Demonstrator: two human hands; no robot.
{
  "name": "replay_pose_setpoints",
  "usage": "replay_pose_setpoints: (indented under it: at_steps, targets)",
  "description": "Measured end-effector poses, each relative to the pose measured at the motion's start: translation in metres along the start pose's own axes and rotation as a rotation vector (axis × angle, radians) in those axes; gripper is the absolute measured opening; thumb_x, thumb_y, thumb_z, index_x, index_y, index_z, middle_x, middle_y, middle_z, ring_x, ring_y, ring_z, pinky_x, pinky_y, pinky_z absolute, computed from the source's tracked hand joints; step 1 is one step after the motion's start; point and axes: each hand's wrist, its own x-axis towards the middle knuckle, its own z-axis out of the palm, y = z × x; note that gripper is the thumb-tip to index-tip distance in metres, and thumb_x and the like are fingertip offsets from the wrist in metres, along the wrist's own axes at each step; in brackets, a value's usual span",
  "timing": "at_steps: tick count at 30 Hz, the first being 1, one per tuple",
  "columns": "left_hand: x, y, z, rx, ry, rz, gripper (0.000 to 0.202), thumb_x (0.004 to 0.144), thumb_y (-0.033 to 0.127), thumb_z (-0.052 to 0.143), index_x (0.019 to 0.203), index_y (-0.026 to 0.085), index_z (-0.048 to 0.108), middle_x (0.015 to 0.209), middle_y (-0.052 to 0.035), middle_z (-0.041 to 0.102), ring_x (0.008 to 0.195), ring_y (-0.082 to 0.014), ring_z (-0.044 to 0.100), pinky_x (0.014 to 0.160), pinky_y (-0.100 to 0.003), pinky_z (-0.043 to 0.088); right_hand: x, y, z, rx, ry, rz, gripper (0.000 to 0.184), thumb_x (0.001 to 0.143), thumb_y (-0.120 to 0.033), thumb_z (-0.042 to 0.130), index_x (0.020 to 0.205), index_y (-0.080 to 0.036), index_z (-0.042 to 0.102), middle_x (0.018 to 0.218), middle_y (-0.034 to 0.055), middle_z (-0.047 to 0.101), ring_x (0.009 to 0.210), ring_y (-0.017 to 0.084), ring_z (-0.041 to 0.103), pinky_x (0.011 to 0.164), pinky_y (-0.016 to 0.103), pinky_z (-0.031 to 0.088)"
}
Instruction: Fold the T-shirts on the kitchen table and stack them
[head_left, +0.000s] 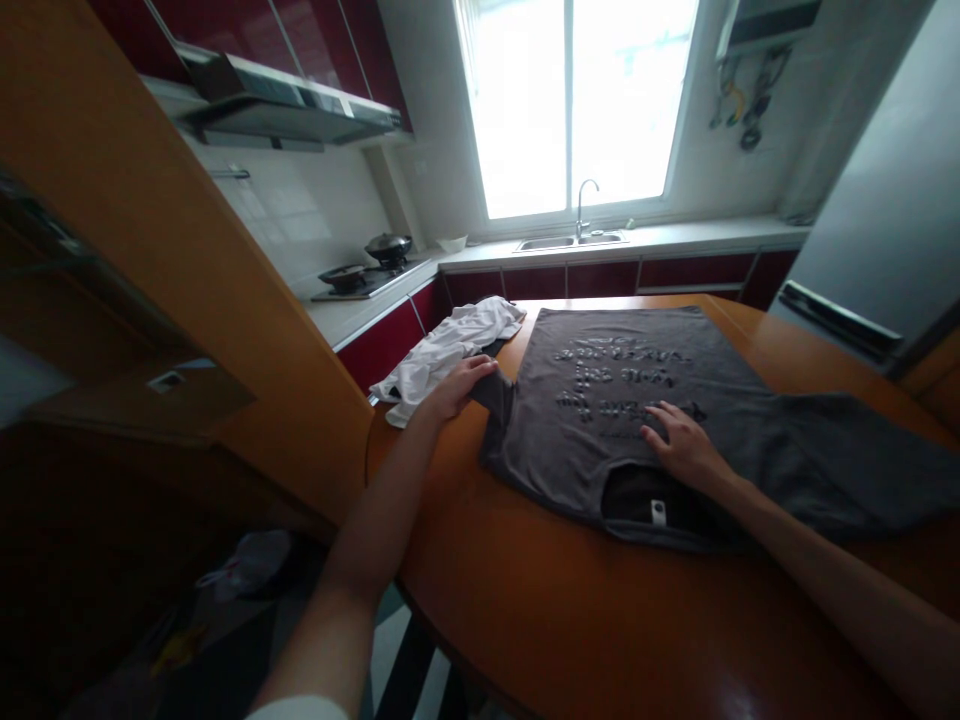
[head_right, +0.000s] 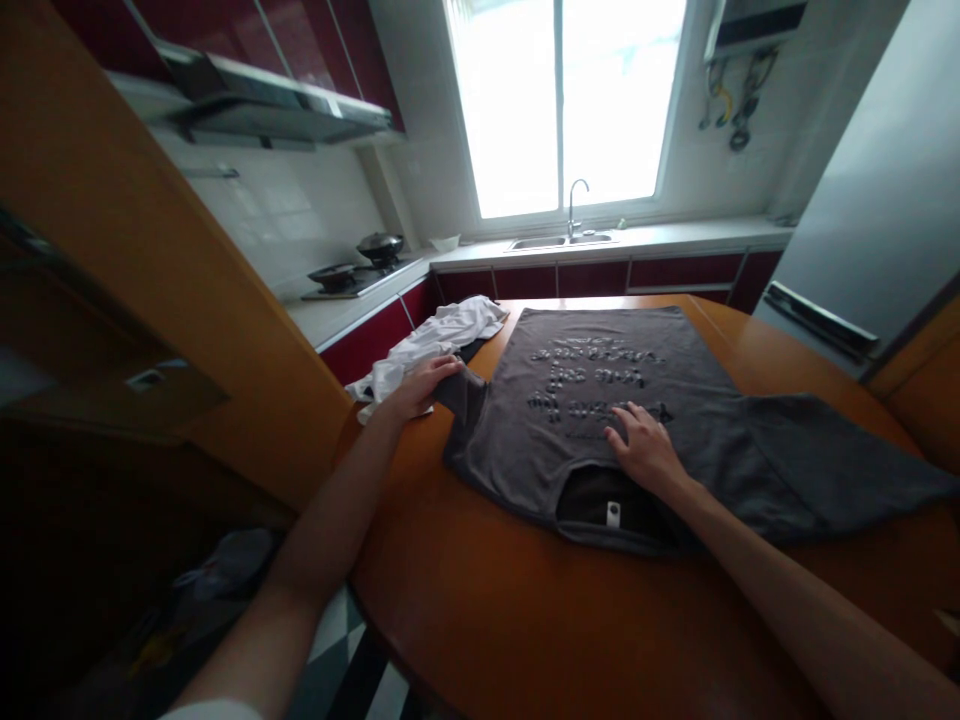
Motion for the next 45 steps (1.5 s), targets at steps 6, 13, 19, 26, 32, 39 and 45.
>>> replay_pose_setpoints:
  at_steps: [6,13,19,26,32,39,45]
  targets:
    - [0.002,-0.016,0.057,-0.162,-0.129,0.069,0.044,0.076,0.053,0.081,0.085,0.016,0.059,0.078,0.0007,0.062,0.068,-0.0105,0.062,0.059,-0.018,0.050,0.000,-0.001,-0.002,0.018,0.002,-0.016,0.052,0.098,-0.042,0.045,0.139,-0.015,0.059,0.151,0.0194,0.051,0.141,0.033,0.047,0.114,0.052,0.040]
    - [0.009,-0.046,0.088,0.207,-0.356,0.152,0.026,0.089,0.036,0.068,0.105,0.015,0.069,0.104,-0.0087,0.072,0.088,-0.0195,0.071,0.076,-0.031,0.058,0.000,0.001,-0.001,0.018,0.006,-0.018,0.052,0.098,-0.043,0.044,0.138,-0.014,0.060,0.150,0.0192,0.051,0.140,0.033,0.047,0.114,0.052,0.040]
    - [0.033,-0.063,0.058,0.681,0.117,0.395,0.031,0.084,0.006,0.052,0.100,0.016,0.076,0.104,-0.0086,0.076,0.101,-0.0212,0.070,0.098,-0.034,0.053,0.001,-0.004,-0.006,0.028,0.002,-0.026,0.049,0.098,-0.040,0.045,0.135,-0.013,0.063,0.149,0.0195,0.052,0.141,0.032,0.047,0.116,0.051,0.038]
    - [0.038,-0.076,0.053,0.819,-0.069,0.508,0.038,0.095,0.021,0.052,0.128,0.017,0.070,0.140,-0.0118,0.064,0.135,-0.0234,0.056,0.118,-0.040,0.039,-0.003,-0.018,-0.014,0.148,0.050,-0.152,0.037,0.097,-0.037,0.050,0.119,-0.017,0.071,0.142,0.0139,0.061,0.139,0.029,0.050,0.118,0.047,0.038]
    - [0.034,-0.084,0.066,1.031,-0.237,0.368,0.057,0.101,0.051,0.048,0.153,0.028,0.046,0.165,-0.0102,0.033,0.155,-0.0323,0.023,0.122,-0.062,0.018,-0.017,-0.049,-0.023,0.250,-0.048,-0.398,0.034,0.101,-0.039,0.050,0.122,-0.021,0.070,0.145,0.0089,0.060,0.143,0.027,0.046,0.121,0.049,0.036]
    - [0.039,-0.086,0.063,0.993,-0.157,0.437,0.053,0.102,0.051,0.045,0.147,0.025,0.054,0.161,-0.0090,0.040,0.152,-0.0280,0.030,0.123,-0.052,0.024,-0.027,-0.068,-0.021,0.293,-0.073,-0.536,0.037,0.100,-0.032,0.056,0.136,-0.025,0.062,0.138,0.0091,0.066,0.136,0.030,0.053,0.114,0.053,0.043]
    - [0.037,-0.088,0.065,1.078,-0.227,0.344,0.058,0.101,0.055,0.044,0.153,0.028,0.046,0.166,-0.0082,0.031,0.155,-0.0311,0.022,0.123,-0.058,0.019,-0.005,-0.080,-0.027,0.163,-0.119,-0.596,0.026,0.096,-0.021,0.059,0.119,-0.023,0.069,0.120,0.0095,0.069,0.116,0.027,0.061,0.103,0.045,0.051]
